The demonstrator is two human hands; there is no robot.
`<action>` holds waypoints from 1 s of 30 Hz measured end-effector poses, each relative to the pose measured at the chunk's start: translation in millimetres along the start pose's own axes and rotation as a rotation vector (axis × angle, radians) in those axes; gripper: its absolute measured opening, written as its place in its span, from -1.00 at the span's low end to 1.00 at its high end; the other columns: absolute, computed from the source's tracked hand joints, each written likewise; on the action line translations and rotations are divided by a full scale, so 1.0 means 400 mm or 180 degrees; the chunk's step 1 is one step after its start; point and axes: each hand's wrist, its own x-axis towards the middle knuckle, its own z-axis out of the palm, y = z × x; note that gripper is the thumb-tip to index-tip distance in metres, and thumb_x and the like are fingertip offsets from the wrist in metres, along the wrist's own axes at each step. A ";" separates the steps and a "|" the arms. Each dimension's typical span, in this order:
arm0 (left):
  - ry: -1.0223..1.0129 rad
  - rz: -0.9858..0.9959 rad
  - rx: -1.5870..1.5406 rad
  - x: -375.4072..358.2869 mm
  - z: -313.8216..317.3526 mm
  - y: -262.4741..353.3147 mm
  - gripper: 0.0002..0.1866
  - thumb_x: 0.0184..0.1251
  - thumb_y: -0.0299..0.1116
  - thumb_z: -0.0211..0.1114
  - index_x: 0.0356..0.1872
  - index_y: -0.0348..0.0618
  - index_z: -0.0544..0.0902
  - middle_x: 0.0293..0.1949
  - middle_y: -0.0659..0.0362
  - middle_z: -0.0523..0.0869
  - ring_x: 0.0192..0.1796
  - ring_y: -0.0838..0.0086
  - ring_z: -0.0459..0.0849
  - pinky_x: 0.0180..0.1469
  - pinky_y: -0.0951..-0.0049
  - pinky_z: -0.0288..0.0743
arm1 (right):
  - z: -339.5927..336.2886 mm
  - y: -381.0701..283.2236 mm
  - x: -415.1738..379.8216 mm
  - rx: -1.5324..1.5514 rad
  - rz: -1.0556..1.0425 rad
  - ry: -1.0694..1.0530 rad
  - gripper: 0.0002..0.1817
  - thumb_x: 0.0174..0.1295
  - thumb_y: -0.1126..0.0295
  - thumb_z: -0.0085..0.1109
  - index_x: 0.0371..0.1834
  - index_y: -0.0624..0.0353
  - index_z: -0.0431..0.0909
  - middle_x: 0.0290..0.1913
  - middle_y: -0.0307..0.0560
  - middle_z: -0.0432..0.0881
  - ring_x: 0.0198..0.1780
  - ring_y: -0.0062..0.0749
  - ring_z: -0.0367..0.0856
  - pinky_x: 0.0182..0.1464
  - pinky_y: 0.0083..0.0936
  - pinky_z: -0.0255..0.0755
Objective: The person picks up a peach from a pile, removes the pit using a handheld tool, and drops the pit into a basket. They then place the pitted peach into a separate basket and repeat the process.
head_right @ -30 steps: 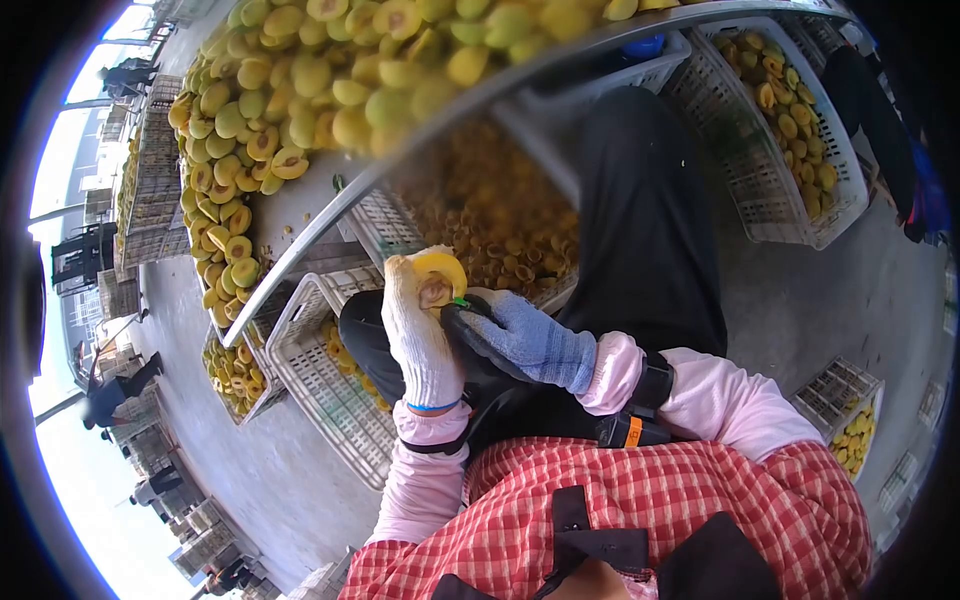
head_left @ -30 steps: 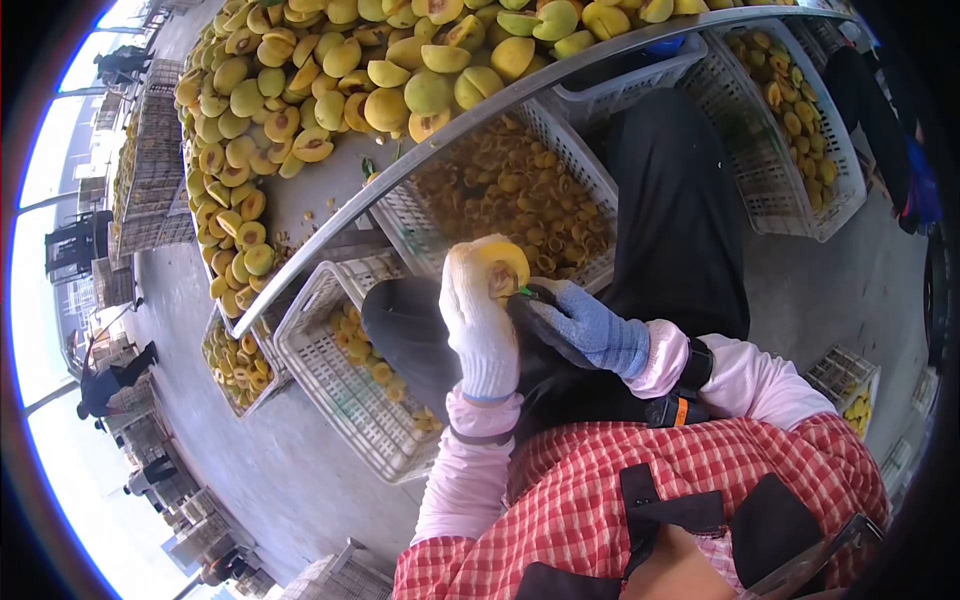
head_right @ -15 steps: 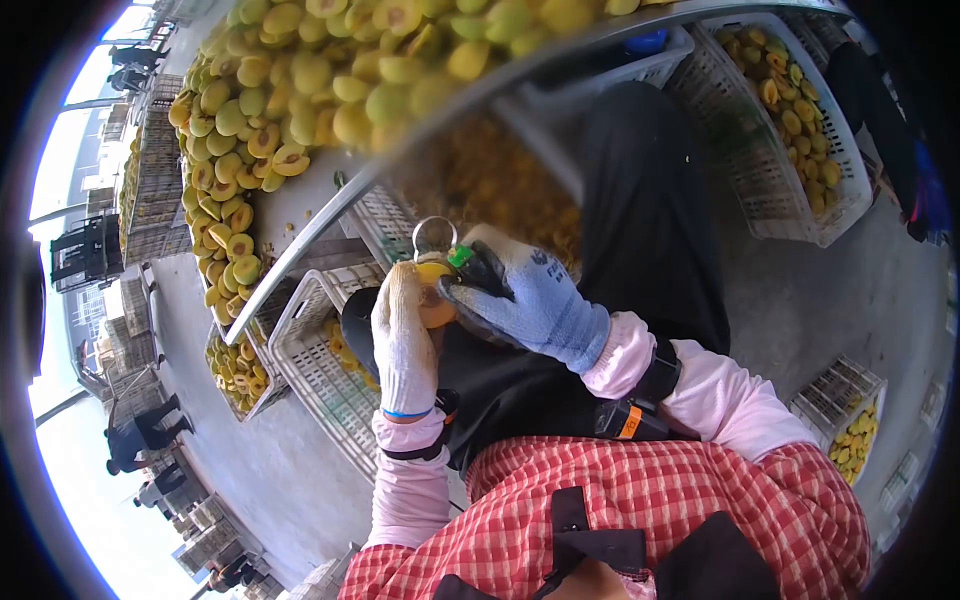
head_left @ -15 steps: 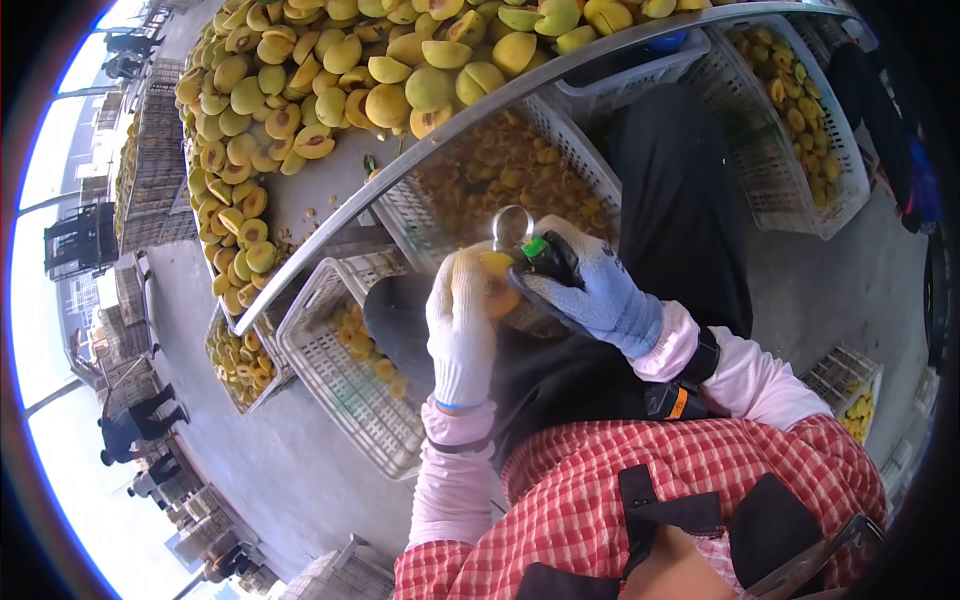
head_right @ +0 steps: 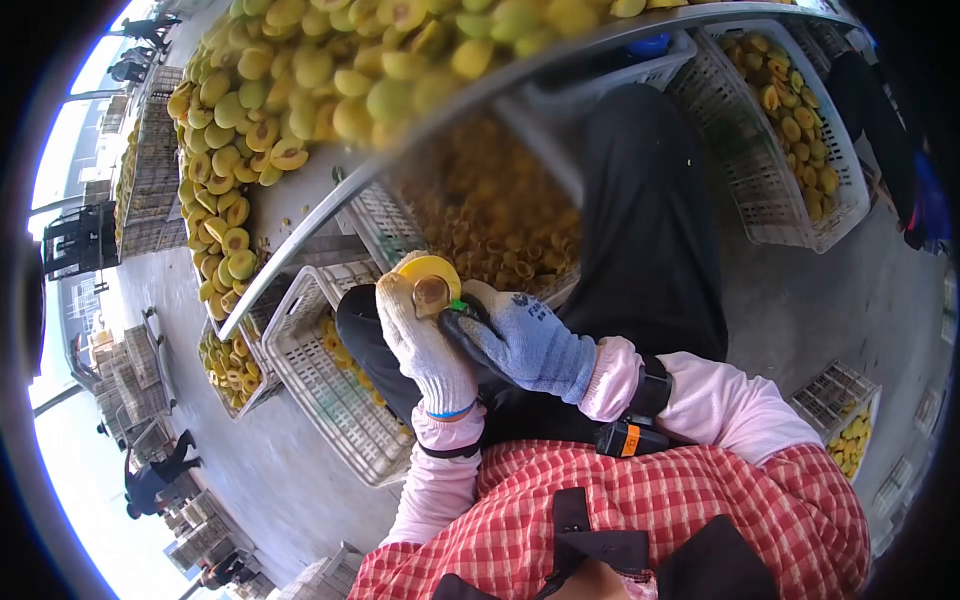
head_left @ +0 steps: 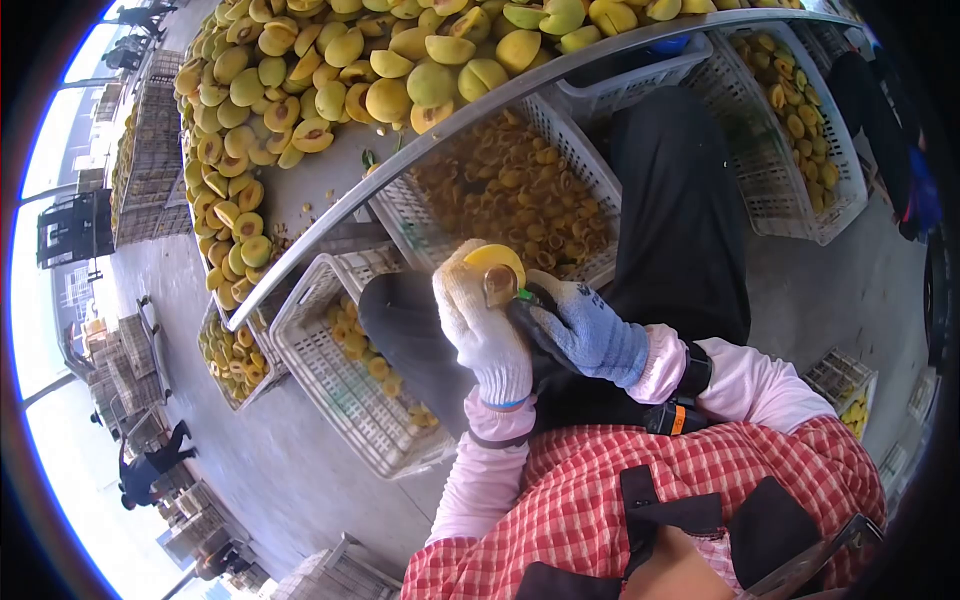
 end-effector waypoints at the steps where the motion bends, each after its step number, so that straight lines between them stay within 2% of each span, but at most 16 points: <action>1: 0.0018 -0.0001 -0.0051 -0.001 0.003 -0.006 -0.64 0.57 -0.12 0.05 0.04 -0.22 0.58 -0.09 0.17 0.64 -0.08 0.51 0.58 0.01 0.47 0.46 | 0.002 0.006 -0.003 0.0025 0.0030 0.0008 -0.65 0.42 0.30 0.07 0.14 0.31 0.45 -0.26 0.25 0.65 -0.26 0.07 0.66 -0.23 -0.22 0.47; 3: 0.0062 -0.0010 -0.0152 -0.006 0.010 -0.019 -0.63 0.58 -0.11 0.03 0.04 -0.22 0.59 -0.09 0.18 0.64 -0.07 0.50 0.58 0.03 0.47 0.45 | 0.010 0.033 -0.011 -0.0162 -0.0580 0.0090 -0.66 0.43 0.30 0.06 0.13 0.31 0.47 -0.28 0.12 0.66 -0.28 -0.06 0.67 -0.21 -0.27 0.48; 5: -0.0049 0.0193 0.0081 -0.010 0.022 -0.016 -0.62 0.59 -0.15 -0.01 0.02 -0.29 0.57 -0.12 0.11 0.64 -0.10 0.47 0.58 0.00 0.47 0.46 | 0.021 0.065 -0.027 0.0276 -0.0550 0.0046 -0.68 0.46 0.28 0.04 0.11 0.29 0.49 -0.31 -0.02 0.66 -0.32 -0.20 0.66 -0.23 -0.37 0.48; 8: -0.0432 0.0080 0.0226 -0.009 0.024 0.015 -0.60 0.60 -0.13 -0.03 0.04 -0.29 0.57 -0.15 0.12 0.65 -0.13 0.51 0.58 -0.03 0.52 0.46 | 0.016 0.065 -0.035 0.1761 0.0820 -0.0275 -0.69 0.49 0.21 0.01 0.03 0.22 0.54 -0.38 -0.22 0.62 -0.43 -0.44 0.60 -0.36 -0.54 0.44; 10: -0.0788 -0.0102 0.0518 0.015 0.015 0.065 -0.60 0.60 -0.13 -0.04 0.04 -0.26 0.59 -0.17 0.14 0.66 -0.15 0.54 0.58 -0.05 0.55 0.46 | -0.026 0.000 0.002 0.2592 0.2213 -0.0579 -0.66 0.50 0.12 -0.01 -0.05 0.17 0.57 -0.45 -0.29 0.57 -0.54 -0.56 0.54 -0.51 -0.63 0.38; 13: -0.1233 -0.1535 0.0020 0.073 -0.024 0.088 -0.62 0.57 -0.12 -0.01 0.06 -0.18 0.61 -0.23 0.18 0.69 -0.31 0.56 0.59 -0.22 0.56 0.49 | -0.024 0.010 0.012 0.2789 0.2715 -0.1034 -0.58 0.50 -0.03 -0.07 -0.15 0.10 0.56 -0.57 -0.31 0.47 -0.70 -0.64 0.37 -0.69 -0.68 0.20; 14: -0.1280 -0.1639 0.0090 0.079 -0.022 0.092 -0.62 0.56 -0.11 0.01 0.06 -0.18 0.61 -0.24 0.18 0.69 -0.35 0.58 0.59 -0.26 0.58 0.49 | -0.024 0.029 0.009 0.3274 0.2792 -0.1300 -0.57 0.49 -0.05 -0.08 -0.15 0.11 0.53 -0.57 -0.28 0.46 -0.70 -0.64 0.36 -0.70 -0.68 0.20; 17: -0.1453 0.0091 0.1009 0.073 -0.038 0.040 -0.61 0.55 -0.11 0.02 0.06 -0.21 0.60 -0.24 0.15 0.70 -0.37 0.61 0.57 -0.30 0.62 0.45 | -0.025 0.078 -0.011 0.4848 0.3092 -0.2145 -0.50 0.47 -0.15 -0.12 -0.20 0.11 0.47 -0.59 -0.25 0.40 -0.70 -0.64 0.31 -0.72 -0.67 0.16; 19: -0.1580 0.0282 0.0892 0.070 -0.036 0.030 -0.60 0.56 -0.12 0.00 0.06 -0.23 0.60 -0.23 0.14 0.70 -0.34 0.59 0.59 -0.26 0.60 0.46 | -0.014 0.074 -0.012 0.6103 0.3359 -0.2744 -0.44 0.46 -0.22 -0.20 -0.26 0.08 0.48 -0.65 -0.28 0.33 -0.74 -0.65 0.25 -0.76 -0.68 0.12; 20: -0.1641 0.0377 0.0835 0.069 -0.036 0.028 -0.60 0.57 -0.13 -0.01 0.06 -0.25 0.60 -0.22 0.14 0.70 -0.32 0.59 0.59 -0.24 0.59 0.47 | -0.009 0.072 -0.016 0.6463 0.3337 -0.2699 -0.43 0.46 -0.22 -0.22 -0.26 0.09 0.47 -0.64 -0.27 0.34 -0.73 -0.64 0.27 -0.75 -0.67 0.13; 21: -0.1777 0.0044 0.0833 0.070 -0.035 0.041 -0.58 0.58 -0.10 -0.03 0.06 -0.26 0.59 -0.23 0.16 0.71 -0.32 0.55 0.61 -0.21 0.56 0.50 | -0.004 0.068 -0.020 0.6820 0.3314 -0.2655 -0.43 0.47 -0.22 -0.24 -0.25 0.09 0.47 -0.63 -0.25 0.35 -0.72 -0.64 0.28 -0.75 -0.66 0.14; 22: -0.1592 -0.0435 0.0166 0.063 -0.034 0.027 -0.56 0.59 -0.08 -0.05 0.06 -0.27 0.59 -0.22 0.15 0.70 -0.31 0.54 0.62 -0.21 0.56 0.51 | -0.001 0.065 -0.018 0.7167 0.3285 -0.2618 -0.42 0.47 -0.22 -0.26 -0.25 0.10 0.46 -0.63 -0.24 0.35 -0.71 -0.63 0.29 -0.74 -0.66 0.15; 24: -0.1194 -0.1361 -0.1160 0.032 -0.009 -0.021 -0.52 0.60 -0.05 -0.09 0.05 -0.28 0.59 -0.20 0.14 0.70 -0.29 0.53 0.62 -0.22 0.56 0.52 | -0.010 0.062 0.009 0.6894 0.2441 -0.2845 -0.43 0.48 -0.20 -0.28 -0.21 0.10 0.46 -0.61 -0.25 0.36 -0.70 -0.63 0.30 -0.73 -0.65 0.17; 25: -0.0560 -0.1426 -0.1337 0.011 0.010 -0.020 -0.47 0.60 0.01 -0.13 0.05 -0.28 0.58 -0.14 0.12 0.68 -0.26 0.50 0.62 -0.23 0.56 0.53 | -0.013 0.063 0.017 0.6761 0.2028 -0.2927 -0.44 0.49 -0.19 -0.29 -0.19 0.10 0.47 -0.61 -0.25 0.37 -0.69 -0.63 0.30 -0.72 -0.64 0.18; 27: -0.0586 -0.1360 -0.1276 0.028 -0.052 -0.020 -0.48 0.59 0.01 -0.12 0.04 -0.28 0.58 -0.11 0.10 0.67 -0.20 0.48 0.62 -0.18 0.54 0.55 | -0.013 0.086 0.016 0.6747 0.2329 -0.2531 -0.45 0.49 -0.18 -0.28 -0.18 0.10 0.48 -0.61 -0.27 0.35 -0.69 -0.63 0.30 -0.72 -0.64 0.18; 30: 0.0178 -0.0565 -0.0654 0.066 -0.172 0.026 -0.50 0.57 0.00 -0.08 0.03 -0.28 0.58 -0.10 0.08 0.67 -0.14 0.44 0.65 -0.12 0.51 0.57 | -0.012 0.128 0.003 0.6525 0.2832 -0.2161 -0.46 0.50 -0.14 -0.24 -0.22 0.10 0.53 -0.63 -0.30 0.30 -0.73 -0.64 0.23 -0.74 -0.66 0.14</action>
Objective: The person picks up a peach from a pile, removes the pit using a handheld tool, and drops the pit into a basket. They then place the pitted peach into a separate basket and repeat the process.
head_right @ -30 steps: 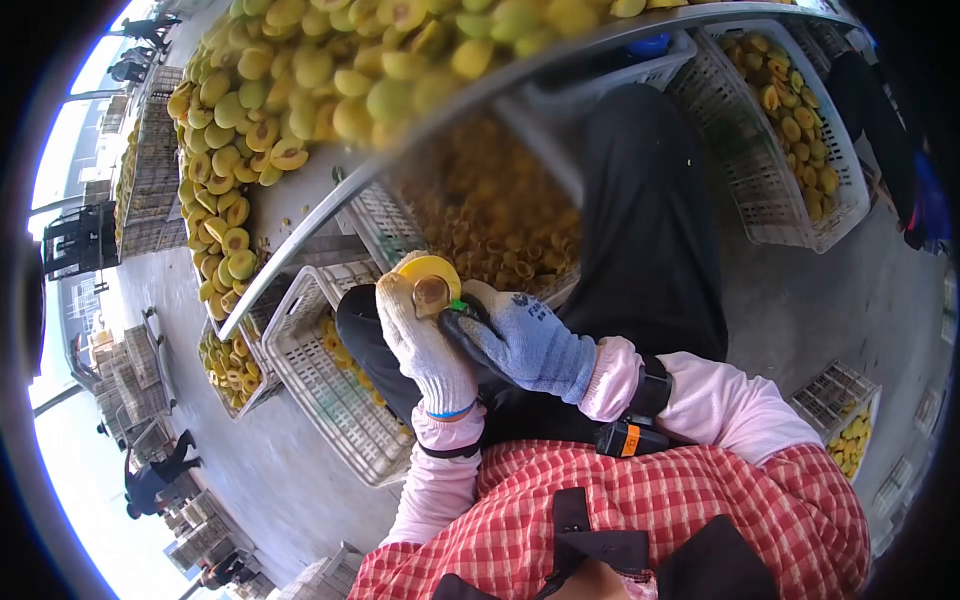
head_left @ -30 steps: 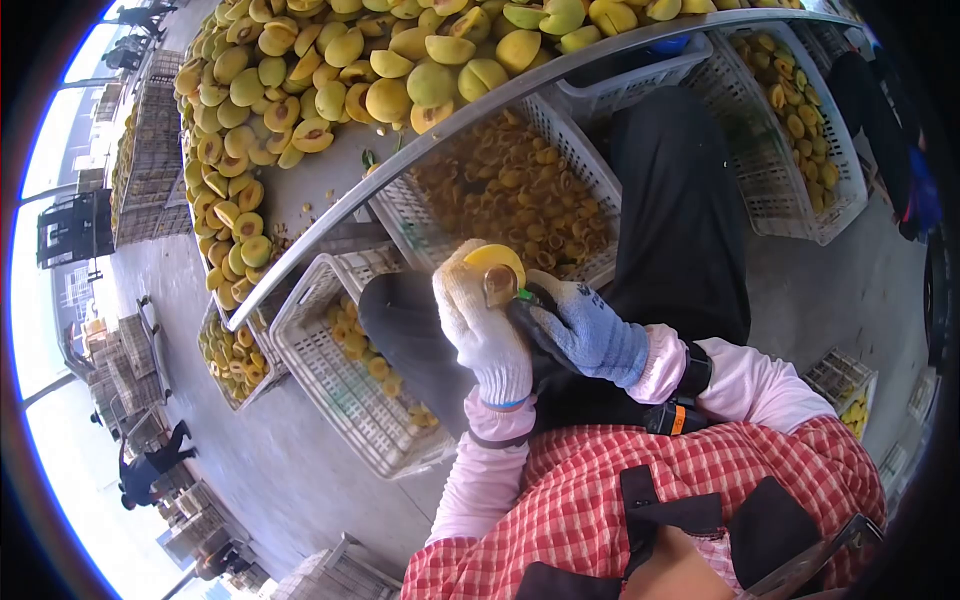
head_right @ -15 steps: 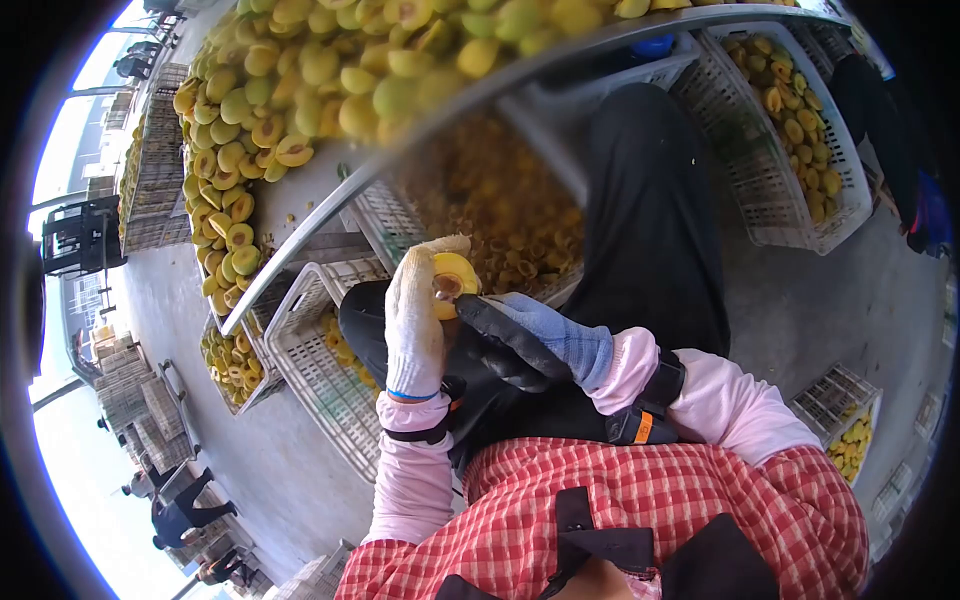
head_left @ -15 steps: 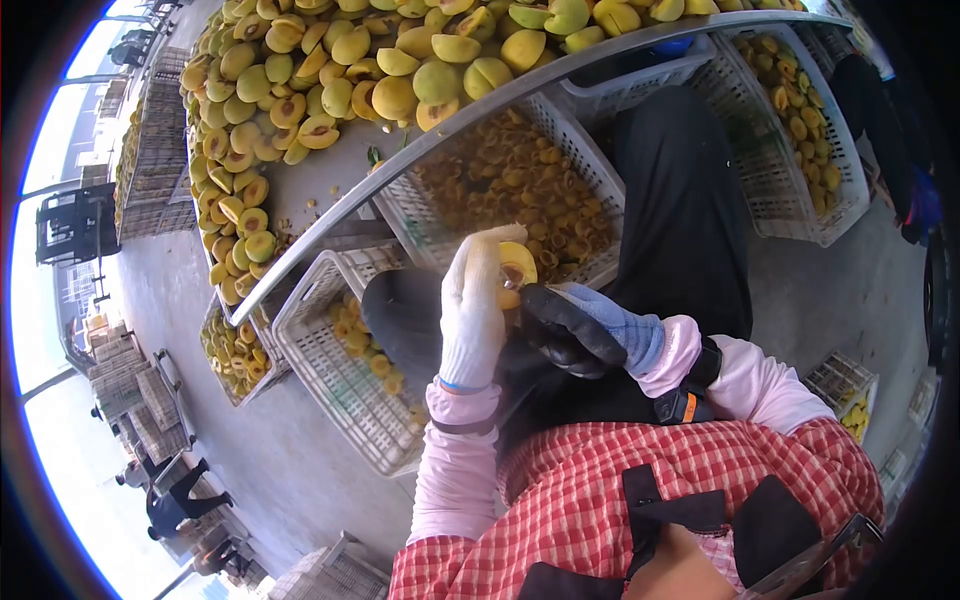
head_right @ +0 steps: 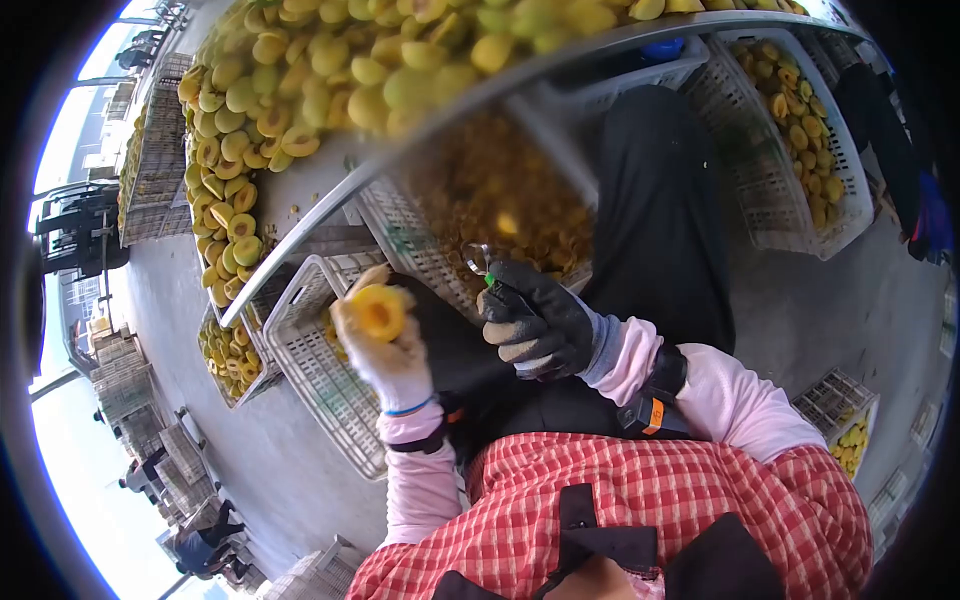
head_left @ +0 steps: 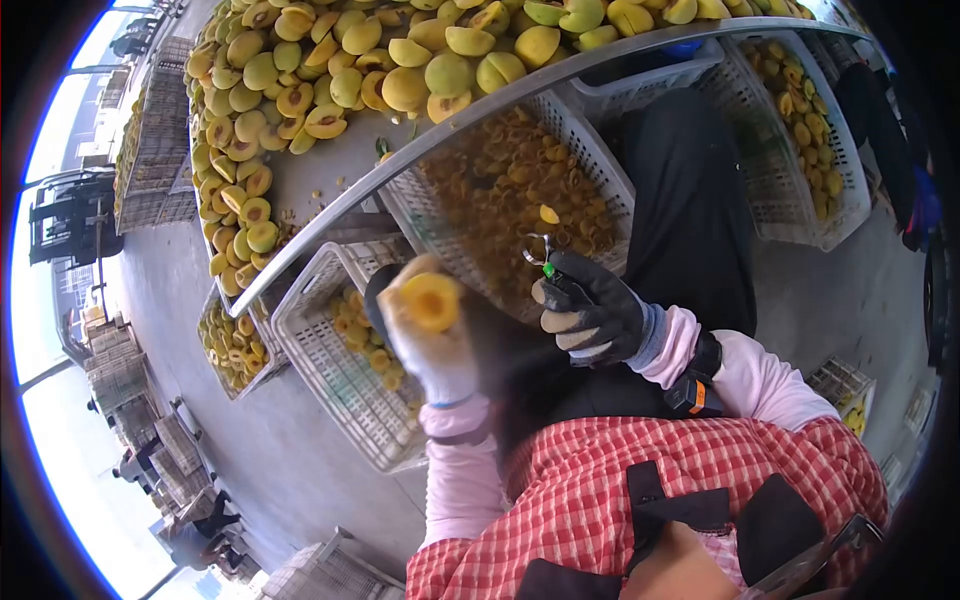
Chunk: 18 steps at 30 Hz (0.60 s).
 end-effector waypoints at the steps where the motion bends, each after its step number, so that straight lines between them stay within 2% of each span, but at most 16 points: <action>1: 0.0371 0.0381 0.0222 0.012 -0.044 0.032 -0.51 0.57 -0.01 -0.05 0.03 -0.28 0.58 -0.11 0.07 0.67 -0.12 0.43 0.66 -0.10 0.50 0.58 | -0.001 -0.007 0.003 -0.0086 0.0024 0.0044 -0.46 0.50 -0.13 -0.24 -0.22 0.11 0.55 -0.63 -0.31 0.29 -0.74 -0.65 0.22 -0.75 -0.66 0.13; 2: 0.0660 0.0711 0.0273 0.038 -0.112 0.056 -0.51 0.56 -0.02 -0.03 0.04 -0.30 0.57 -0.11 0.05 0.67 -0.10 0.41 0.67 -0.08 0.48 0.59 | 0.002 -0.020 0.009 -0.0190 0.0041 0.0076 -0.46 0.51 -0.12 -0.23 -0.23 0.11 0.57 -0.64 -0.31 0.28 -0.75 -0.65 0.20 -0.76 -0.67 0.12; 4: 0.1041 0.0643 0.2762 0.097 -0.285 0.096 -0.55 0.51 -0.07 0.08 0.06 -0.32 0.58 -0.10 0.03 0.68 -0.10 0.38 0.67 -0.07 0.43 0.59 | 0.006 -0.021 0.012 -0.0323 -0.0017 0.0222 -0.45 0.50 -0.12 -0.20 -0.23 0.14 0.60 -0.64 -0.32 0.27 -0.77 -0.69 0.15 -0.78 -0.70 0.07; 7: 0.1511 0.1145 0.5283 0.124 -0.300 0.120 -0.59 0.44 -0.15 0.20 0.06 -0.33 0.59 -0.12 0.00 0.69 -0.14 0.41 0.67 -0.09 0.41 0.57 | 0.012 -0.028 0.026 -0.0592 -0.0062 0.0619 -0.44 0.49 -0.12 -0.17 -0.28 0.15 0.59 -0.66 -0.32 0.25 -0.78 -0.70 0.12 -0.80 -0.72 0.04; 8: 0.1207 0.1335 0.4734 0.140 -0.281 0.115 -0.60 0.42 -0.16 0.23 0.05 -0.31 0.60 -0.13 -0.01 0.70 -0.15 0.40 0.68 -0.09 0.40 0.57 | 0.019 -0.026 0.034 -0.0689 -0.0079 0.0797 -0.44 0.48 -0.13 -0.16 -0.30 0.15 0.59 -0.67 -0.33 0.25 -0.78 -0.70 0.11 -0.80 -0.72 0.03; 10: 0.0643 0.1632 0.3600 0.154 -0.058 0.143 -0.61 0.37 -0.17 0.29 0.04 -0.28 0.62 -0.14 -0.03 0.70 -0.17 0.39 0.69 -0.10 0.39 0.57 | 0.028 -0.022 0.044 -0.0891 -0.0079 0.1179 -0.44 0.48 -0.13 -0.15 -0.35 0.15 0.58 -0.68 -0.34 0.24 -0.79 -0.70 0.09 -0.80 -0.73 0.02; 12: 0.0043 0.1578 0.3586 0.226 0.081 0.156 -0.60 0.30 -0.17 0.33 0.04 -0.23 0.63 -0.18 -0.03 0.70 -0.19 0.31 0.71 -0.10 0.33 0.57 | 0.028 -0.024 0.049 -0.1113 -0.0105 0.1344 -0.45 0.48 -0.13 -0.14 -0.34 0.14 0.55 -0.70 -0.35 0.22 -0.80 -0.70 0.10 -0.79 -0.73 0.02; 14: -0.0408 0.2007 0.4541 0.335 0.217 0.176 -0.58 0.22 -0.20 0.35 0.05 -0.18 0.61 -0.07 -0.04 0.67 -0.16 0.19 0.72 -0.09 0.25 0.59 | 0.040 -0.030 0.047 -0.1355 -0.0235 0.1655 -0.45 0.47 -0.15 -0.14 -0.34 0.12 0.53 -0.71 -0.36 0.22 -0.80 -0.70 0.10 -0.78 -0.72 0.01; 16: -0.0896 0.2723 0.5777 0.432 0.307 0.174 -0.52 0.17 -0.28 0.33 0.13 -0.14 0.52 0.05 -0.05 0.61 -0.10 0.08 0.71 -0.09 0.16 0.60 | 0.044 -0.038 0.036 -0.1490 -0.0427 0.1779 -0.46 0.45 -0.17 -0.12 -0.33 0.11 0.52 -0.71 -0.35 0.26 -0.80 -0.69 0.13 -0.77 -0.71 0.04; 18: -0.1161 0.2890 0.6196 0.559 0.317 0.119 -0.45 0.13 -0.29 0.33 0.19 -0.11 0.45 0.12 -0.06 0.56 -0.04 0.02 0.69 -0.06 0.11 0.59 | 0.056 -0.051 0.030 -0.1685 -0.0602 0.1984 -0.45 0.44 -0.19 -0.10 -0.34 0.10 0.51 -0.71 -0.33 0.31 -0.79 -0.67 0.17 -0.76 -0.68 0.06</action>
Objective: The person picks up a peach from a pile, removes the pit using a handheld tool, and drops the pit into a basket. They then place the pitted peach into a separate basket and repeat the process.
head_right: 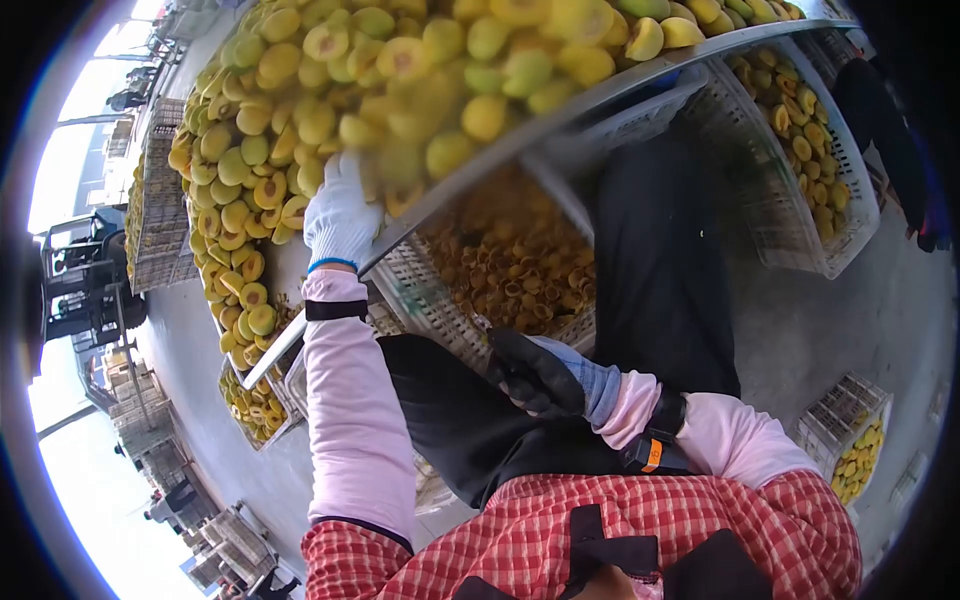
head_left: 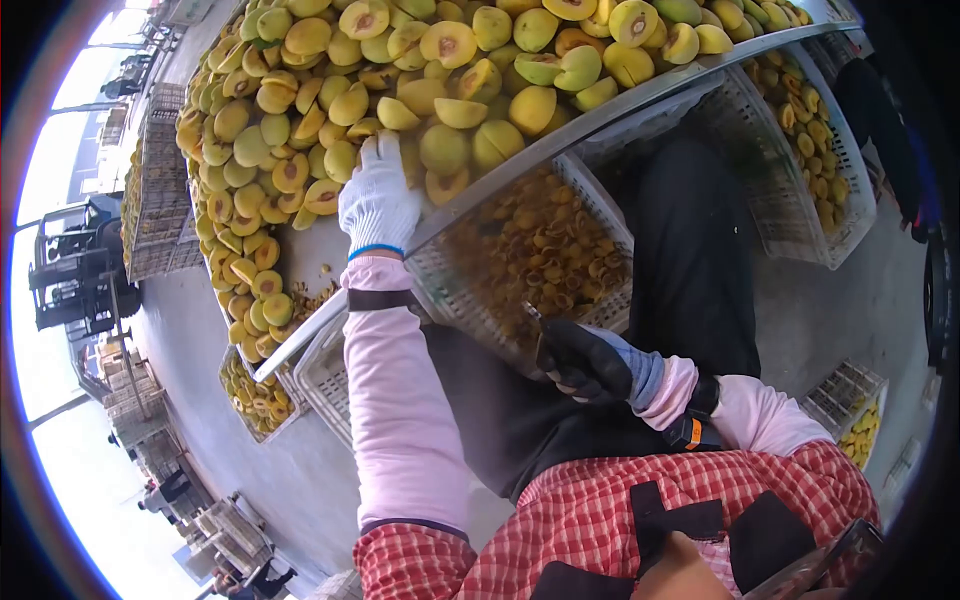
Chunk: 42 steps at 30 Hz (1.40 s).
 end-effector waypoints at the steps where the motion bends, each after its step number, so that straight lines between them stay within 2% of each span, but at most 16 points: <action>1: -0.0081 0.0170 0.0196 0.026 0.009 0.008 -0.42 0.11 -0.30 0.32 0.22 -0.09 0.41 0.16 -0.07 0.53 -0.02 -0.01 0.68 -0.05 0.08 0.59 | 0.007 -0.012 -0.005 -0.0120 -0.0078 0.0155 -0.45 0.43 -0.20 -0.09 -0.34 0.10 0.51 -0.71 -0.32 0.33 -0.79 -0.66 0.19 -0.75 -0.67 0.08; 4: -0.0707 -0.0120 -0.0121 0.012 -0.057 0.035 -0.36 0.05 -0.28 0.35 0.23 -0.13 0.38 0.17 -0.08 0.53 0.01 -0.05 0.66 -0.04 0.07 0.58 | 0.032 -0.035 -0.017 -0.0273 -0.0142 0.0427 -0.46 0.45 -0.17 -0.10 -0.33 0.11 0.52 -0.69 -0.30 0.35 -0.78 -0.63 0.22 -0.73 -0.66 0.09; 8: 0.0499 -0.0363 -0.1788 -0.138 -0.059 0.033 -0.30 0.10 -0.33 0.30 0.32 -0.24 0.32 0.15 -0.09 0.58 -0.09 0.17 0.69 -0.09 0.27 0.58 | 0.048 -0.068 -0.027 -0.0235 -0.0480 0.0787 -0.53 0.46 -0.09 -0.04 -0.30 0.12 0.54 -0.68 -0.29 0.39 -0.77 -0.62 0.28 -0.73 -0.63 0.13; 10: 0.0345 -0.1283 -0.4494 -0.239 -0.085 0.094 -0.33 0.12 -0.41 0.19 0.35 -0.23 0.32 0.10 -0.08 0.62 -0.21 0.37 0.69 -0.28 0.50 0.57 | 0.029 -0.064 -0.016 -0.0479 -0.0908 0.0579 -0.57 0.44 -0.05 0.01 -0.22 0.13 0.53 -0.66 -0.29 0.43 -0.75 -0.61 0.34 -0.71 -0.62 0.20; 12: -0.0590 -0.1924 -0.6112 -0.335 -0.108 0.135 -0.36 0.06 -0.44 0.05 0.29 -0.23 0.38 0.10 -0.11 0.61 -0.41 0.46 0.66 -0.60 0.75 0.39 | 0.041 -0.054 -0.016 -0.0875 -0.1157 0.0452 -0.61 0.44 0.00 0.05 -0.15 0.14 0.52 -0.64 -0.29 0.46 -0.72 -0.62 0.40 -0.69 -0.62 0.25; 14: -0.0751 -0.2078 -0.7161 -0.398 -0.103 0.203 -0.33 0.05 -0.31 0.12 0.30 -0.28 0.37 0.16 -0.17 0.57 -0.07 0.29 0.69 -0.23 0.52 0.63 | 0.088 -0.053 -0.021 -0.1427 -0.1230 0.0415 -0.66 0.45 0.07 0.07 -0.08 0.15 0.53 -0.61 -0.28 0.49 -0.69 -0.65 0.44 -0.65 -0.65 0.28; 16: -0.0432 -0.2275 -0.7497 -0.443 -0.104 0.253 -0.32 0.10 -0.28 0.15 0.30 -0.35 0.36 0.16 -0.16 0.57 0.13 0.24 0.60 0.13 0.36 0.54 | 0.077 -0.024 0.000 -0.2304 -0.1794 0.0545 -0.69 0.40 0.16 0.13 -0.01 0.18 0.53 -0.47 -0.04 0.63 -0.49 -0.28 0.64 -0.45 -0.44 0.44; 20: -0.0039 -0.2844 -0.6938 -0.479 -0.081 0.272 -0.44 0.31 -0.26 0.08 0.29 -0.36 0.39 0.11 -0.03 0.58 0.15 0.29 0.55 0.23 0.40 0.41 | 0.062 0.009 -0.001 -0.3587 -0.2638 0.1011 -0.66 0.33 0.21 0.18 0.01 0.22 0.51 -0.31 0.18 0.65 -0.25 0.11 0.65 -0.25 -0.19 0.48; 21: 0.0132 -0.2502 -0.6539 -0.499 -0.072 0.287 -0.51 0.43 -0.21 0.00 0.26 -0.31 0.43 0.09 0.04 0.58 0.10 0.34 0.57 0.17 0.40 0.43 | 0.061 0.014 -0.006 -0.3806 -0.2684 0.1102 -0.65 0.31 0.21 0.19 0.01 0.23 0.51 -0.28 0.22 0.64 -0.19 0.19 0.64 -0.21 -0.14 0.48; 22: 0.0111 -0.2058 -0.5370 -0.502 -0.083 0.294 -0.53 0.47 -0.17 0.00 0.24 -0.28 0.45 0.06 0.08 0.60 0.05 0.38 0.58 0.11 0.41 0.46 | 0.062 0.014 -0.010 -0.3819 -0.2677 0.1099 -0.65 0.31 0.21 0.19 0.01 0.23 0.51 -0.28 0.22 0.64 -0.20 0.18 0.64 -0.22 -0.14 0.48; 24: 0.0341 -0.2257 -0.5851 -0.520 -0.055 0.298 -0.52 0.49 -0.11 0.04 0.24 -0.26 0.46 0.05 0.10 0.60 0.02 0.42 0.59 0.06 0.41 0.47 | 0.064 0.005 -0.017 -0.3854 -0.2671 0.1086 -0.66 0.31 0.21 0.19 0.00 0.23 0.51 -0.29 0.22 0.64 -0.23 0.16 0.65 -0.24 -0.15 0.47; 27: 0.0359 -0.3650 -0.7207 -0.529 -0.059 0.323 -0.52 0.51 0.03 0.07 0.15 -0.17 0.50 0.05 0.11 0.59 0.08 0.38 0.55 0.14 0.34 0.45 | 0.066 0.020 -0.027 -0.3548 -0.2466 0.0978 -0.67 0.33 0.23 0.17 0.00 0.24 0.49 -0.31 0.23 0.63 -0.25 0.15 0.64 -0.26 -0.17 0.47; 31: 0.0554 -0.2947 -0.6474 -0.543 -0.059 0.344 -0.58 0.51 0.00 0.08 0.08 -0.16 0.52 -0.04 0.13 0.61 0.01 0.41 0.58 0.09 0.38 0.47 | 0.066 0.039 -0.041 -0.4124 -0.3317 0.1116 -0.68 0.36 0.25 0.14 0.01 0.26 0.48 -0.33 0.21 0.62 -0.26 0.15 0.64 -0.27 -0.18 0.46; 34: 0.0687 -0.2833 -0.6235 -0.543 -0.041 0.349 -0.61 0.52 -0.03 0.08 0.04 -0.16 0.53 -0.08 0.16 0.60 -0.02 0.44 0.58 0.06 0.39 0.47 | 0.052 0.049 -0.038 -0.3946 -0.2941 0.1128 -0.67 0.36 0.26 0.13 0.05 0.27 0.47 -0.30 0.21 0.63 -0.24 0.13 0.63 -0.25 -0.17 0.45; 36: 0.0687 -0.2604 -0.6050 -0.541 -0.065 0.361 -0.62 0.51 -0.05 0.09 0.03 -0.16 0.53 -0.10 0.18 0.60 -0.03 0.46 0.57 0.05 0.40 0.46 | 0.032 0.073 -0.029 -0.4193 -0.3283 0.1263 -0.67 0.37 0.28 0.11 0.08 0.27 0.46 -0.26 0.22 0.63 -0.23 0.12 0.63 -0.22 -0.16 0.45; 42: 0.1045 -0.2896 -0.5573 -0.546 -0.004 0.383 -0.63 0.51 -0.06 0.11 0.01 -0.17 0.56 -0.09 0.19 0.61 -0.08 0.49 0.55 0.04 0.42 0.43 | 0.022 0.080 -0.029 -0.3949 -0.3343 0.1107 -0.68 0.39 0.30 0.08 0.09 0.27 0.47 -0.22 0.21 0.64 -0.22 0.09 0.63 -0.22 -0.18 0.44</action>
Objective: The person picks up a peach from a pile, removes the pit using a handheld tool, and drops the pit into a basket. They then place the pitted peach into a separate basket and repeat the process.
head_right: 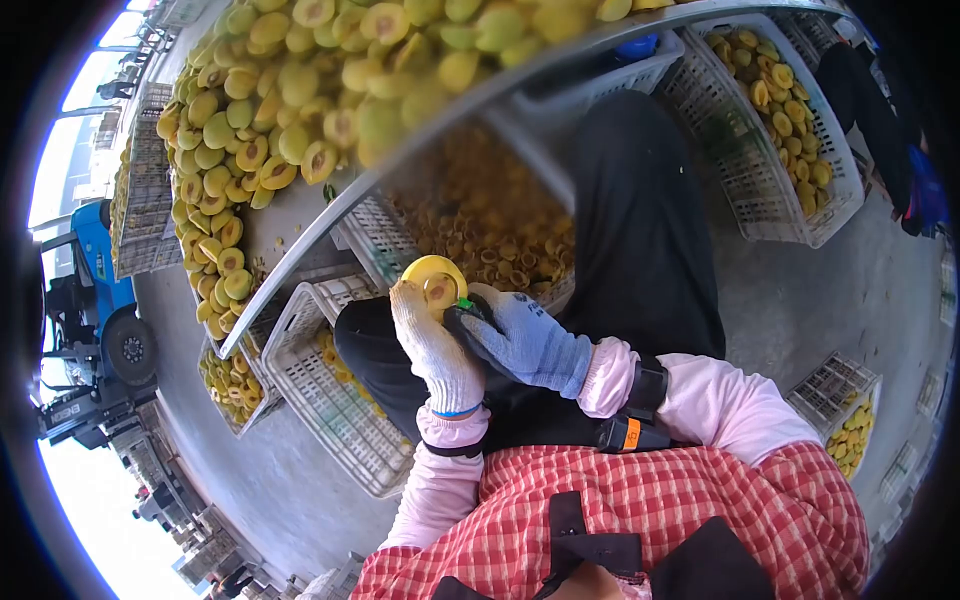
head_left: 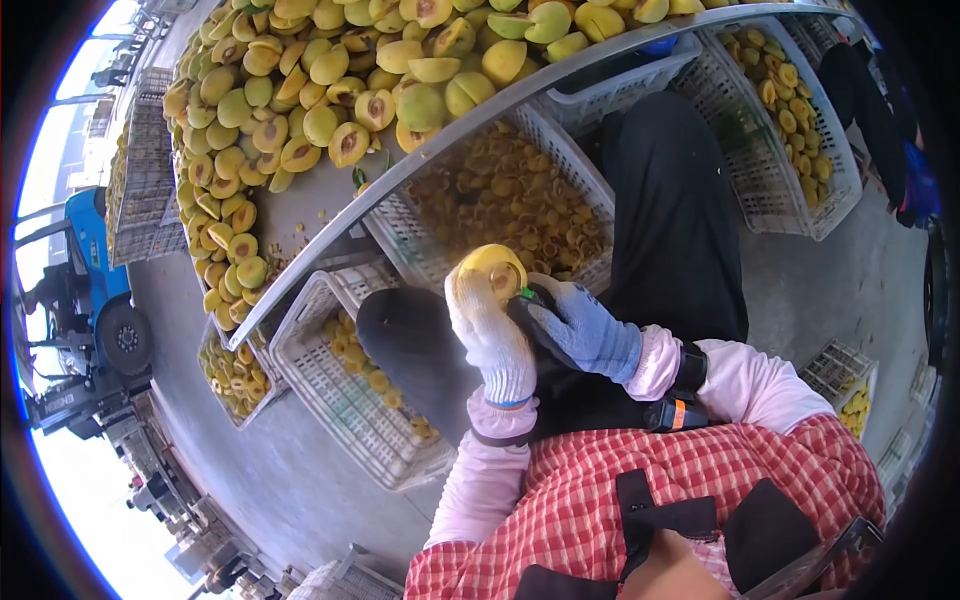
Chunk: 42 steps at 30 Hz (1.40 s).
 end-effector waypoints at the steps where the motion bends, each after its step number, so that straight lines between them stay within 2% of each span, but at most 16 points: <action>1: -0.0101 0.0016 0.0054 -0.002 -0.001 0.003 -0.64 0.51 -0.07 0.11 0.00 -0.17 0.56 -0.10 0.20 0.61 -0.09 0.50 0.55 0.03 0.42 0.43 | -0.002 0.000 0.000 0.0122 0.0080 -0.0051 -0.69 0.39 0.30 0.08 0.07 0.27 0.49 -0.24 0.19 0.64 -0.24 0.05 0.63 -0.22 -0.21 0.44; 6: -0.0677 0.0136 0.0556 0.007 -0.022 0.033 -0.63 0.52 -0.07 0.08 -0.01 -0.19 0.59 -0.14 0.20 0.64 -0.09 0.53 0.54 0.01 0.46 0.41 | -0.012 -0.002 0.001 0.1354 0.1022 -0.0470 -0.70 0.44 0.24 0.06 -0.08 0.28 0.58 -0.36 -0.01 0.63 -0.34 -0.33 0.58 -0.28 -0.36 0.40; 10: -0.1563 -0.0456 0.0814 0.034 -0.010 0.181 -0.59 0.54 -0.07 0.02 0.05 -0.20 0.60 -0.18 0.20 0.67 -0.24 0.61 0.62 -0.33 0.66 0.48 | -0.009 -0.003 0.025 0.1635 0.1307 -0.0798 -0.63 0.48 0.15 0.04 -0.16 0.30 0.59 -0.45 -0.21 0.58 -0.38 -0.62 0.44 -0.32 -0.54 0.34; 13: -0.1524 -0.0147 0.1079 0.058 -0.017 0.154 -0.57 0.52 -0.05 0.05 0.07 -0.21 0.59 -0.16 0.18 0.67 -0.20 0.60 0.60 -0.22 0.63 0.48 | -0.017 -0.022 0.031 0.1791 0.1669 -0.1005 -0.56 0.50 0.05 -0.04 -0.29 0.22 0.58 -0.54 -0.27 0.53 -0.55 -0.65 0.41 -0.48 -0.64 0.27; 18: -0.1669 0.0831 0.0722 0.054 -0.020 0.095 -0.60 0.48 -0.14 0.09 0.05 -0.28 0.59 -0.12 0.13 0.65 -0.19 0.55 0.60 -0.14 0.57 0.48 | -0.043 -0.025 0.014 0.4567 0.2867 -0.2127 -0.48 0.50 -0.11 -0.17 -0.34 0.09 0.53 -0.66 -0.29 0.35 -0.78 -0.67 0.21 -0.75 -0.68 0.13; 19: -0.1848 0.0637 0.0727 0.050 -0.020 0.114 -0.59 0.48 -0.12 0.08 0.04 -0.29 0.58 -0.13 0.13 0.66 -0.18 0.53 0.60 -0.13 0.57 0.47 | -0.036 -0.022 0.011 0.5149 0.2992 -0.2289 -0.47 0.50 -0.14 -0.19 -0.34 0.07 0.52 -0.68 -0.30 0.32 -0.81 -0.67 0.17 -0.79 -0.69 0.10; 22: -0.2174 -0.0166 -0.0204 0.052 -0.016 0.103 -0.55 0.48 -0.06 0.09 0.03 -0.30 0.58 -0.12 0.12 0.65 -0.16 0.52 0.61 -0.10 0.55 0.47 | -0.008 0.002 -0.004 0.6492 0.2883 -0.2621 -0.48 0.50 -0.14 -0.22 -0.26 0.08 0.51 -0.67 -0.29 0.30 -0.77 -0.65 0.21 -0.76 -0.69 0.16; 26: -0.2115 -0.1051 -0.1261 0.030 -0.010 0.059 -0.47 0.52 0.05 0.00 0.07 -0.29 0.52 -0.10 0.07 0.63 -0.18 0.46 0.61 -0.12 0.48 0.50 | 0.003 0.009 -0.016 0.6946 0.2894 -0.2624 -0.49 0.52 -0.13 -0.26 -0.22 0.08 0.50 -0.64 -0.26 0.33 -0.72 -0.61 0.28 -0.76 -0.67 0.17; 30: -0.2114 -0.0649 -0.1046 0.030 -0.017 0.055 -0.43 0.53 0.09 -0.04 0.02 -0.34 0.53 -0.14 0.03 0.65 -0.23 0.39 0.63 -0.15 0.44 0.54 | 0.018 0.010 -0.026 0.7252 0.2911 -0.2645 -0.48 0.52 -0.12 -0.28 -0.23 0.10 0.47 -0.63 -0.25 0.35 -0.71 -0.60 0.31 -0.75 -0.65 0.19; 33: -0.0262 -0.1578 -0.2022 0.019 0.024 0.050 -0.40 0.47 0.12 0.05 -0.14 -0.37 0.62 -0.37 0.05 0.67 -0.41 0.47 0.62 -0.44 0.56 0.50 | -0.021 -0.028 0.012 0.6934 0.2118 -0.2769 -0.47 0.52 -0.13 -0.29 -0.25 0.13 0.44 -0.62 -0.24 0.37 -0.71 -0.59 0.31 -0.74 -0.66 0.20; 34: -0.0657 -0.1603 -0.2137 0.026 -0.028 0.018 -0.43 0.47 0.11 0.07 -0.13 -0.35 0.62 -0.35 0.05 0.68 -0.41 0.51 0.62 -0.49 0.60 0.45 | -0.040 -0.035 0.032 0.6729 0.1744 -0.2833 -0.46 0.52 -0.13 -0.29 -0.26 0.14 0.43 -0.61 -0.24 0.37 -0.71 -0.59 0.31 -0.74 -0.66 0.20; 36: -0.1550 -0.1676 -0.2296 0.045 -0.103 -0.013 -0.47 0.47 0.08 0.08 -0.11 -0.31 0.61 -0.30 0.07 0.69 -0.40 0.58 0.61 -0.55 0.66 0.38 | -0.031 0.016 0.025 0.6834 0.2153 -0.2343 -0.44 0.52 -0.12 -0.26 -0.25 0.18 0.48 -0.60 -0.25 0.37 -0.71 -0.63 0.29 -0.77 -0.70 0.17; 37: -0.0263 -0.1434 -0.1582 0.017 -0.056 0.050 -0.51 0.49 0.05 0.05 -0.07 -0.27 0.60 -0.28 0.12 0.69 -0.39 0.59 0.60 -0.51 0.67 0.39 | -0.020 0.051 0.015 0.6889 0.2458 -0.2233 -0.44 0.52 -0.12 -0.25 -0.24 0.19 0.50 -0.60 -0.25 0.37 -0.71 -0.64 0.28 -0.78 -0.71 0.16; 38: -0.0286 -0.1144 -0.1232 0.036 -0.102 0.053 -0.52 0.48 0.05 0.04 -0.12 -0.20 0.65 -0.40 0.16 0.69 -0.65 0.64 0.48 -0.69 0.73 0.17 | -0.011 0.076 0.005 0.6934 0.2780 -0.2129 -0.43 0.52 -0.11 -0.25 -0.24 0.20 0.51 -0.60 -0.25 0.37 -0.71 -0.65 0.28 -0.79 -0.72 0.15; 40: -0.0034 0.0004 -0.0298 0.042 -0.170 0.109 -0.53 0.51 0.06 0.01 -0.05 -0.16 0.63 -0.24 0.16 0.68 -0.32 0.56 0.66 -0.45 0.72 0.47 | -0.009 0.062 0.007 0.6816 0.2878 -0.2261 -0.44 0.51 -0.11 -0.21 -0.23 0.20 0.54 -0.62 -0.26 0.34 -0.73 -0.69 0.24 -0.79 -0.74 0.15; 42: 0.0370 0.0932 0.0700 0.082 -0.310 0.137 -0.54 0.53 0.05 0.03 0.02 -0.16 0.60 -0.21 0.20 0.65 -0.25 0.62 0.63 -0.34 0.69 0.49 | -0.024 0.035 0.019 0.6610 0.2820 -0.2384 -0.45 0.50 -0.11 -0.20 -0.23 0.19 0.54 -0.63 -0.25 0.34 -0.74 -0.69 0.22 -0.79 -0.74 0.16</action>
